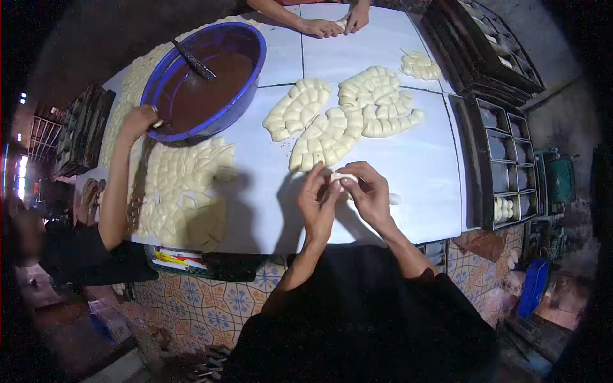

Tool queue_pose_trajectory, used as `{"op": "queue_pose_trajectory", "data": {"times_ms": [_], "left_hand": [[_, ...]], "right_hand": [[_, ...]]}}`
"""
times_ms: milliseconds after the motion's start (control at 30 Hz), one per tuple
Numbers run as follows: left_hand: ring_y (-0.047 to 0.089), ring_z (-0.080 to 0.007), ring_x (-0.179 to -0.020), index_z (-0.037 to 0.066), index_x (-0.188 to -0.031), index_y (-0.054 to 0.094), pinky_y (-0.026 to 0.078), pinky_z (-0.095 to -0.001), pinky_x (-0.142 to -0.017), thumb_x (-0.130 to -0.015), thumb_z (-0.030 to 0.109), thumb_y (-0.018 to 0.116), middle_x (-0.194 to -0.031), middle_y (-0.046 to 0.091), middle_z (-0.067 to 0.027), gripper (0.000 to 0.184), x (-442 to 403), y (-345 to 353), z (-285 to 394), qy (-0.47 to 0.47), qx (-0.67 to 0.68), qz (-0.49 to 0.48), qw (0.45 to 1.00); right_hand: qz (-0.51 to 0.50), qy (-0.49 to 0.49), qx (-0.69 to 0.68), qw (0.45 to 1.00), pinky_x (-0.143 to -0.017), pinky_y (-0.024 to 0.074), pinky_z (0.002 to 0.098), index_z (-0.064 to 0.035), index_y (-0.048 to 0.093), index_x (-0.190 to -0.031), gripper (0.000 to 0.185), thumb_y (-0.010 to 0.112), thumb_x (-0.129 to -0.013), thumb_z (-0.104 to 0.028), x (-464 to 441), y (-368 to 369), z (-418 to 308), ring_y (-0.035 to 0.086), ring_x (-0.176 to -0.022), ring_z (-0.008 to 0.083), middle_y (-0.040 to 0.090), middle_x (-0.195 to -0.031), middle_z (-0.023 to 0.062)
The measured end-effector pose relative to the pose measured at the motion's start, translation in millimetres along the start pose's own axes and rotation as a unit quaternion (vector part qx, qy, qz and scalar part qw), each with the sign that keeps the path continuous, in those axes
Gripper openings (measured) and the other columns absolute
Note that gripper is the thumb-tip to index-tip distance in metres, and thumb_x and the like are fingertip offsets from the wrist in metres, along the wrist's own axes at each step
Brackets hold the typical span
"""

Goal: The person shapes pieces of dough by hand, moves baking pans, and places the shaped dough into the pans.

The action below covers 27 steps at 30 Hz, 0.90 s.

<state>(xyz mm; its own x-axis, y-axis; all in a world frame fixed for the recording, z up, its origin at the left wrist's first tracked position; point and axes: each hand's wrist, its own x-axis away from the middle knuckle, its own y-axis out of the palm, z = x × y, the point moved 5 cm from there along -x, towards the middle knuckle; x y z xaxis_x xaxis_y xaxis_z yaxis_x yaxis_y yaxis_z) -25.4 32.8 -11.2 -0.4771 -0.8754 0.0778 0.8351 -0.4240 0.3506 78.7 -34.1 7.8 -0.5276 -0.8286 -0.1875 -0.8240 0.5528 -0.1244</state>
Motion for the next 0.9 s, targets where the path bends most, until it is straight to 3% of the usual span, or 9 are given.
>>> {"op": "queue_pose_trajectory", "data": {"times_ms": [100, 233, 333, 433, 533, 600, 700, 767, 900], "left_hand": [[0.060, -0.0082, -0.084, -0.004, -0.098, 0.067, 0.048, -0.0217, -0.073, -0.084, 0.001, 0.065, -0.093, 0.066, -0.0059, 0.015, -2.3, -13.0, -4.5, 0.016, -0.079, -0.014, 0.997], [0.061, -0.0087, -0.076, -0.005, -0.096, 0.067, 0.049, -0.0219, -0.068, -0.079, -0.004, 0.068, -0.088, 0.067, -0.0072, 0.017, -2.8, -19.8, -11.0, -0.004, -0.109, -0.010, 0.994], [0.063, -0.0174, -0.083, -0.001, -0.091, 0.065, 0.051, -0.0302, -0.079, -0.083, 0.007, 0.063, -0.092, 0.067, -0.0100, 0.012, -5.3, -11.1, -26.2, -0.203, 0.386, -0.077, 0.897], [0.059, -0.0209, -0.103, 0.001, -0.124, 0.049, 0.049, -0.0399, -0.086, -0.088, 0.030, 0.058, -0.113, 0.061, -0.0109, 0.047, -3.8, 1.1, -16.9, -0.260, 0.610, -0.127, 0.737], [0.056, -0.0259, -0.109, -0.005, -0.130, 0.043, 0.045, -0.0386, -0.093, -0.091, 0.044, 0.051, -0.122, 0.055, -0.0196, 0.063, -37.1, 11.2, 38.8, -0.192, 0.504, -0.231, 0.810], [0.057, -0.0290, -0.108, -0.008, -0.136, 0.035, 0.043, -0.0396, -0.097, -0.093, 0.053, 0.045, -0.121, 0.055, -0.0243, 0.076, -88.3, -4.8, 58.2, -0.082, 0.428, -0.312, 0.844], [0.064, -0.0280, -0.087, -0.006, -0.118, 0.057, 0.049, -0.0368, -0.084, -0.097, 0.050, 0.036, -0.102, 0.066, -0.0172, 0.063, -221.4, -65.6, 103.8, 0.067, -0.099, -0.015, 0.993], [0.063, -0.0204, -0.077, -0.005, -0.087, 0.066, 0.045, -0.0407, -0.071, -0.092, 0.064, 0.029, -0.076, 0.066, -0.0154, 0.078, -302.9, -113.1, 113.7, 0.064, -0.498, 0.080, 0.861], [0.056, -0.0260, -0.065, 0.002, -0.084, 0.070, 0.045, -0.0424, -0.068, -0.086, 0.074, 0.026, -0.064, 0.061, -0.0094, 0.084, -341.2, -142.7, 82.5, -0.087, -0.517, -0.026, 0.851]], "right_hand": [[-0.028, 0.087, 0.064, 0.994, -0.084, 0.0447, 0.0312, -0.0019, 0.066, -0.108, 0.025, 0.058, -0.091, -0.018, -6.3, 3.9, -14.4, 0.056, -0.093, 0.0221, 0.057, -0.102, 0.0122], [-0.025, -0.047, 0.086, 0.995, -0.100, 0.0324, 0.0391, -0.0076, 0.061, -0.121, 0.054, 0.034, -0.098, -0.048, -25.9, 1.9, -14.9, 0.039, -0.114, 0.0265, 0.040, -0.127, 0.0128], [-0.156, -0.042, -0.035, 0.986, -0.103, 0.0292, 0.0402, -0.0065, 0.063, -0.113, 0.051, 0.046, -0.093, -0.050, -25.0, 26.8, -14.2, 0.035, -0.124, 0.0278, 0.046, -0.126, 0.0150], [-0.172, 0.050, -0.088, 0.980, -0.103, 0.0315, 0.0383, -0.0044, 0.052, -0.126, 0.069, 0.061, -0.080, -0.055, -33.0, 28.6, -0.4, 0.038, -0.126, 0.0262, 0.043, -0.134, 0.0135], [-0.205, 0.134, -0.218, 0.945, -0.102, 0.0329, 0.0395, -0.0090, 0.006, -0.150, 0.121, 0.063, -0.065, -0.075, -44.6, 21.9, 16.6, 0.027, -0.136, 0.0255, 0.021, -0.150, 0.0117], [-0.183, 0.102, -0.237, 0.949, -0.097, 0.0357, 0.0439, -0.0138, 0.000, -0.150, 0.127, 0.060, -0.061, -0.081, -49.4, 26.0, 33.6, 0.027, -0.134, 0.0257, 0.018, -0.151, 0.0104], [-0.144, 0.120, -0.235, 0.954, -0.089, 0.0388, 0.0487, -0.0217, 0.000, -0.150, 0.127, 0.061, -0.057, -0.083, -61.9, 28.4, 35.5, 0.036, -0.122, 0.0252, 0.024, -0.146, 0.0109], [-0.112, 0.118, -0.251, 0.954, -0.089, 0.0414, 0.0398, -0.0188, 0.003, -0.150, 0.117, 0.062, -0.066, -0.075, -64.1, 29.7, 31.7, 0.038, -0.120, 0.0234, 0.028, -0.143, 0.0112], [-0.102, 0.120, -0.308, 0.938, -0.086, 0.0444, 0.0318, -0.0161, 0.009, -0.150, 0.100, 0.061, -0.079, -0.062, -62.0, 33.6, 45.8, 0.041, -0.117, 0.0196, 0.033, -0.141, 0.0097]]}}
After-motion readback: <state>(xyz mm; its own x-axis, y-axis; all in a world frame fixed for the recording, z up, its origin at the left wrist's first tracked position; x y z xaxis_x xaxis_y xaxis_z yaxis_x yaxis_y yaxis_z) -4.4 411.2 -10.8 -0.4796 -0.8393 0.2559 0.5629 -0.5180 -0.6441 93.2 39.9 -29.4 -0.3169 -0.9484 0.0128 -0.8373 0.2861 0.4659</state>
